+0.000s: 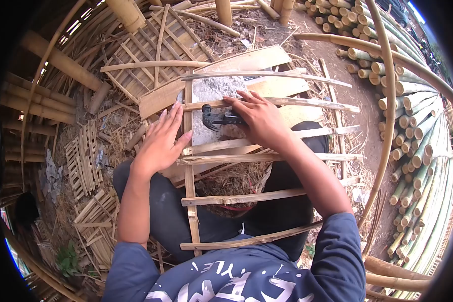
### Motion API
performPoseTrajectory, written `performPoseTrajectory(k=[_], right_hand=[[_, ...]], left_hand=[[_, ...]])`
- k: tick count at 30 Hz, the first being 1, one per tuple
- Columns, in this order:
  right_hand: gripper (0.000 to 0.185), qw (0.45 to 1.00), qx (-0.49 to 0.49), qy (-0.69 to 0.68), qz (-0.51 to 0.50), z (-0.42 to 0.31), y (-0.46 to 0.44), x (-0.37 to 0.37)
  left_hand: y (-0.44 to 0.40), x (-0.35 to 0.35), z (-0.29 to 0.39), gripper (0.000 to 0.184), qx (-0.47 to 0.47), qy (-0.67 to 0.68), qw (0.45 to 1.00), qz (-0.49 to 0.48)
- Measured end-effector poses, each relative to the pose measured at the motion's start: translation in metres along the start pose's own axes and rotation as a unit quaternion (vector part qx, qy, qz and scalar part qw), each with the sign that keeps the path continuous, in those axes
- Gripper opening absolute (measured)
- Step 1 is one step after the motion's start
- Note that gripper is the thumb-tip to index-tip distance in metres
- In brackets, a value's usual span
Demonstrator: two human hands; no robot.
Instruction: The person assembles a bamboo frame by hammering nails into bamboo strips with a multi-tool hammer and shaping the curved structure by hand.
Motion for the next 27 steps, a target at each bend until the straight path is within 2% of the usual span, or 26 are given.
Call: performPoseTrajectory(k=[4,10,14,23,24,27], right_hand=[[0.07,1.0,-0.002,-0.016,0.001,-0.002,-0.001,0.003],[0.072,1.0,-0.011,-0.023,-0.006,0.001,-0.002,0.001],[0.072,1.0,-0.004,-0.023,-0.008,-0.002,-0.003,0.002],[0.039,0.995,0.011,-0.096,0.0,0.001,-0.006,0.009],[0.037,0.996,0.024,-0.085,0.024,-0.005,-0.007,0.018],[0.035,0.986,-0.012,-0.166,0.032,-0.005,-0.013,0.031]], left_hand=[[-0.002,-0.004,-0.003,0.077,0.002,0.029,0.999,0.021],[-0.001,-0.004,-0.003,0.077,0.025,-0.014,0.999,0.031],[-0.002,-0.005,-0.004,0.077,0.02,0.006,1.0,0.01],[-0.003,-0.009,-0.005,0.079,0.016,0.035,0.999,-0.006],[-0.003,-0.01,-0.005,0.08,0.017,0.03,0.999,-0.005],[-0.003,-0.011,-0.006,0.081,0.019,0.041,0.999,-0.009]])
Point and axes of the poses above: each hand's wrist, its own y-axis away from the middle knuckle, its own x-axis out of the back of the hand, z = x × y, the point moved 9 cm from there along -y, towards the middle knuckle, and after that the axes turned 14 degrees about -z, right-handed, at the moved point
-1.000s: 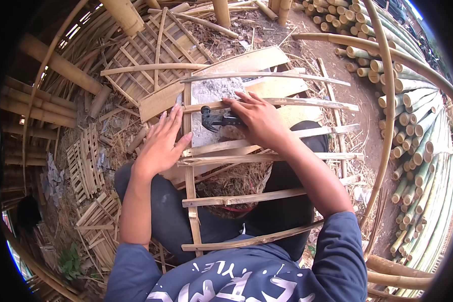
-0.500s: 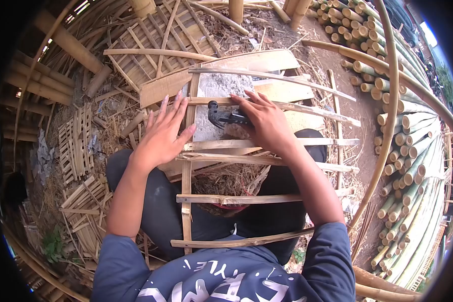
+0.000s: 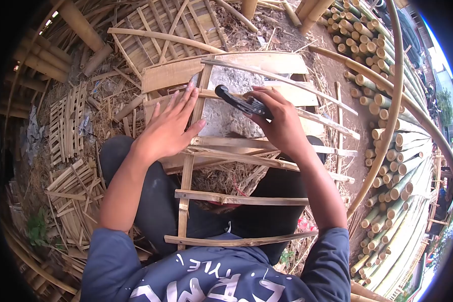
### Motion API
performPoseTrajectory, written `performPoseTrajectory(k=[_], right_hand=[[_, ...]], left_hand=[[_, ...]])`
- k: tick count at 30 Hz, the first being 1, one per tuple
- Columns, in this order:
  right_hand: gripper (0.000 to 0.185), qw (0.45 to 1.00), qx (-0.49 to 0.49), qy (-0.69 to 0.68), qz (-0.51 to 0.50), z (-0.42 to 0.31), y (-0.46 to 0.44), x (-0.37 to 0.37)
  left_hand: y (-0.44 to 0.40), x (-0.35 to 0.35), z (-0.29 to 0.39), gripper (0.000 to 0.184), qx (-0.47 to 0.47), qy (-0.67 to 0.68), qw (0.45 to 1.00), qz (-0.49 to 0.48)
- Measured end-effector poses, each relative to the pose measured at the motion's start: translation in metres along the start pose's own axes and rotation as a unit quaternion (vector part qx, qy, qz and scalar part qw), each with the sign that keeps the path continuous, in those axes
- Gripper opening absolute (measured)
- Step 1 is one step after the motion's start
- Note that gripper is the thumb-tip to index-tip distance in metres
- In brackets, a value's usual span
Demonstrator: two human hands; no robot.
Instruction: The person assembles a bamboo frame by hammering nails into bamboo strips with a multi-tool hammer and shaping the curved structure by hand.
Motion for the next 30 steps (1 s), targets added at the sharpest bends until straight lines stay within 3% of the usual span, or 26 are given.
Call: performPoseTrajectory(k=[5,12,16,19,23,30], right_hand=[[0.038,0.994,-0.094,-0.058,-0.01,0.004,-0.017,0.003],[0.033,0.975,-0.119,-0.189,0.008,0.014,-0.04,-0.014],[0.028,0.997,-0.024,0.007,0.068,0.002,-0.048,-0.005],[0.029,0.976,0.007,0.19,0.102,0.003,-0.059,-0.005],[0.033,0.958,0.015,0.269,0.099,0.012,-0.065,-0.012],[0.035,0.96,0.028,0.243,0.135,0.016,-0.062,-0.004]], left_hand=[[-0.002,0.0,0.0,0.082,-0.003,0.041,0.999,-0.02],[-0.001,0.0,-0.001,0.081,-0.007,-0.003,1.0,-0.002],[0.0,-0.001,0.0,0.079,-0.013,-0.004,1.0,0.012],[-0.001,-0.001,0.001,0.078,-0.007,-0.005,1.0,0.014],[-0.002,-0.002,0.0,0.079,-0.01,-0.006,1.0,0.016],[0.0,-0.001,0.002,0.076,-0.005,-0.02,1.0,0.023]])
Point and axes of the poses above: each hand's wrist, its own y-axis away from the middle knuckle, its own x-axis out of the back of the hand, z = x × y, the point moved 9 cm from there along -y, towards the middle knuckle, and after that the axes turned 14 degrees about -z, right-handed, at the moved point
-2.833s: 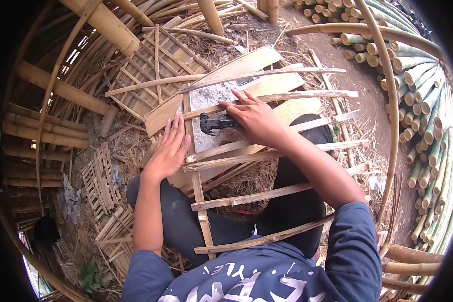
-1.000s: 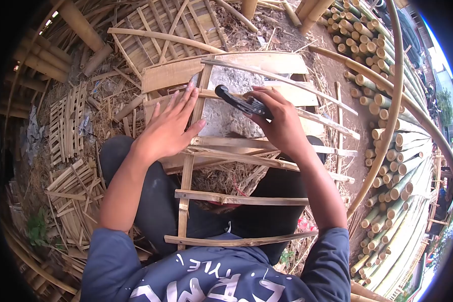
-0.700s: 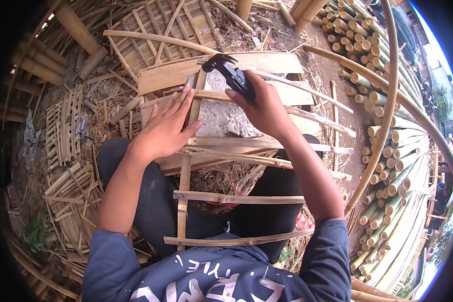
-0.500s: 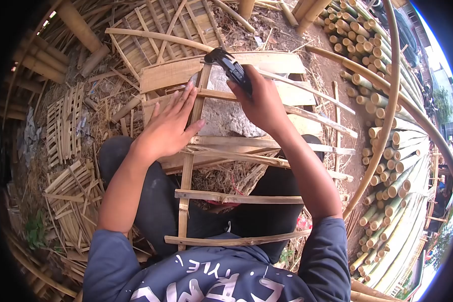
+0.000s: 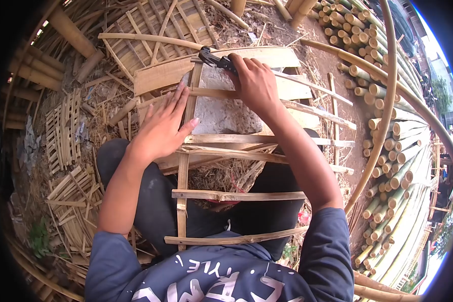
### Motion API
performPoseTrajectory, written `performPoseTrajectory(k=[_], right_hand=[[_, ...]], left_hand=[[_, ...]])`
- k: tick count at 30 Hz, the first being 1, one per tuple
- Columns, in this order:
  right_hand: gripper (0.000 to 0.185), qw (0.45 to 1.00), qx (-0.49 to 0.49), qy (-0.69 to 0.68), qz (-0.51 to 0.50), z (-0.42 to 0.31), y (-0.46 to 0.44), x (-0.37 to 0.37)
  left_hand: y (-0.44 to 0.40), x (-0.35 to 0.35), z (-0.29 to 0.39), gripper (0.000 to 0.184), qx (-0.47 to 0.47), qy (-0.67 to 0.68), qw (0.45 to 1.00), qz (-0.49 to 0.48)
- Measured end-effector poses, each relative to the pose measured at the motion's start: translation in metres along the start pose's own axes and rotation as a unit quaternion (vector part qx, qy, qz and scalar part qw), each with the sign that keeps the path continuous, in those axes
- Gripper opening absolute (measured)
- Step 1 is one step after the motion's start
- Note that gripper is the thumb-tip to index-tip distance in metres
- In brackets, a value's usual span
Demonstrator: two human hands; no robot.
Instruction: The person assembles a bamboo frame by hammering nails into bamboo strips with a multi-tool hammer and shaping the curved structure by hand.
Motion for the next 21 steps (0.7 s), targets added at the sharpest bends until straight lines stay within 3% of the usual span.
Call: performPoseTrajectory(k=[17,21], right_hand=[[0.033,0.997,-0.021,0.076,0.026,0.031,0.006,-0.002],[0.034,0.996,-0.047,0.069,0.026,0.034,0.007,-0.002]], left_hand=[[-0.002,0.003,0.005,0.07,0.016,-0.002,1.0,-0.01],[0.011,0.018,0.016,0.069,0.056,-0.13,0.988,0.067]])
Point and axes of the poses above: each hand's wrist, its own y-axis away from the middle knuckle, its own x-axis out of the back of the hand, z = x × y, the point moved 9 cm from there along -y, towards the middle knuckle, and after that the axes turned 14 degrees about -z, right-handed, at the moved point
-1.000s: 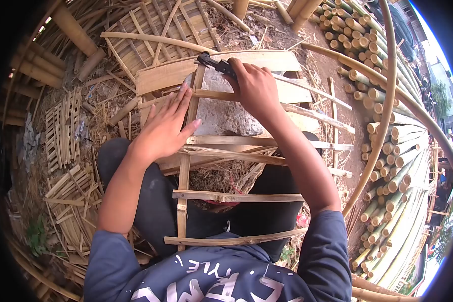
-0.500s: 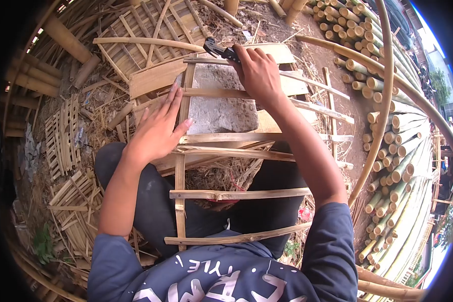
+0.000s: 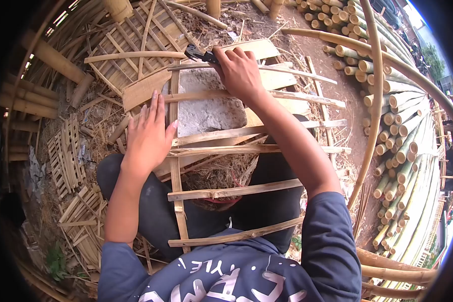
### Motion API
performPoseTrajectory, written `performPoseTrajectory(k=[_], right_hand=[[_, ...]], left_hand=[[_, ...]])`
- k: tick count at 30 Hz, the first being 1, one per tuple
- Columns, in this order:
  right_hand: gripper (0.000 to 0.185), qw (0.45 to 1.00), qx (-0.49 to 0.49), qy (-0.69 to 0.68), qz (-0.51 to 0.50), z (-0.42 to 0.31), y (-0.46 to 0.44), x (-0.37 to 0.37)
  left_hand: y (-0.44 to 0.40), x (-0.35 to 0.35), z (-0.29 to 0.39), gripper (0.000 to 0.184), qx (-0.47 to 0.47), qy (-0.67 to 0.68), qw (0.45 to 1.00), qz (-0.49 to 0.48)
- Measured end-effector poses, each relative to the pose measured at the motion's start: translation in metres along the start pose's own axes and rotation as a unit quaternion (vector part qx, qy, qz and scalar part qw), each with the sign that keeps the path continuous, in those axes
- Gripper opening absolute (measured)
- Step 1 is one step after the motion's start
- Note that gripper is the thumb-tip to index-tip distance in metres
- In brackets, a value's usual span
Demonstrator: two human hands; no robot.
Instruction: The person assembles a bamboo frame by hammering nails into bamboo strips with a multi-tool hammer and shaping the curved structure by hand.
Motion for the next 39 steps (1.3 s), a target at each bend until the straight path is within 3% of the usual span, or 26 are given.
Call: performPoseTrajectory(k=[2,5,7,9,12,24,30,39], right_hand=[[0.034,1.0,-0.004,-0.005,0.004,0.0,0.0,0.002],[0.034,1.0,-0.01,-0.012,0.002,-0.001,0.002,0.005],[0.035,1.0,-0.018,-0.018,-0.004,0.001,0.0,0.003],[0.036,1.0,-0.016,-0.019,0.008,0.0,0.0,0.004],[0.036,0.999,-0.028,-0.025,0.011,0.004,0.001,0.003],[0.038,0.999,-0.033,-0.041,0.009,0.005,0.0,0.007],[0.039,0.999,-0.036,-0.039,0.002,0.008,0.0,0.002],[0.038,0.999,-0.034,-0.032,-0.016,0.007,-0.002,-0.003]], left_hand=[[0.024,0.032,0.015,0.067,0.012,-0.066,0.994,0.085],[0.046,0.054,0.056,0.062,-0.073,-0.007,0.989,0.127],[0.04,0.048,0.095,0.058,-0.167,0.085,0.981,0.043],[0.02,0.035,0.116,0.06,-0.178,0.058,0.981,0.043],[-0.005,0.025,0.118,0.067,-0.082,0.02,0.988,0.128],[-0.039,-0.006,0.113,0.096,-0.12,0.123,0.973,0.155],[-0.042,-0.006,0.113,0.097,-0.132,0.155,0.971,0.124],[-0.04,-0.006,0.116,0.095,-0.155,0.135,0.964,0.169]])
Point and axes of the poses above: each hand's wrist, its own y-axis away from the middle knuckle, its own x-axis out of the back of the hand, z = x × y, the point moved 9 cm from there along -y, towards the middle knuckle, and after that the axes turned 14 degrees about -z, right-handed, at the moved point
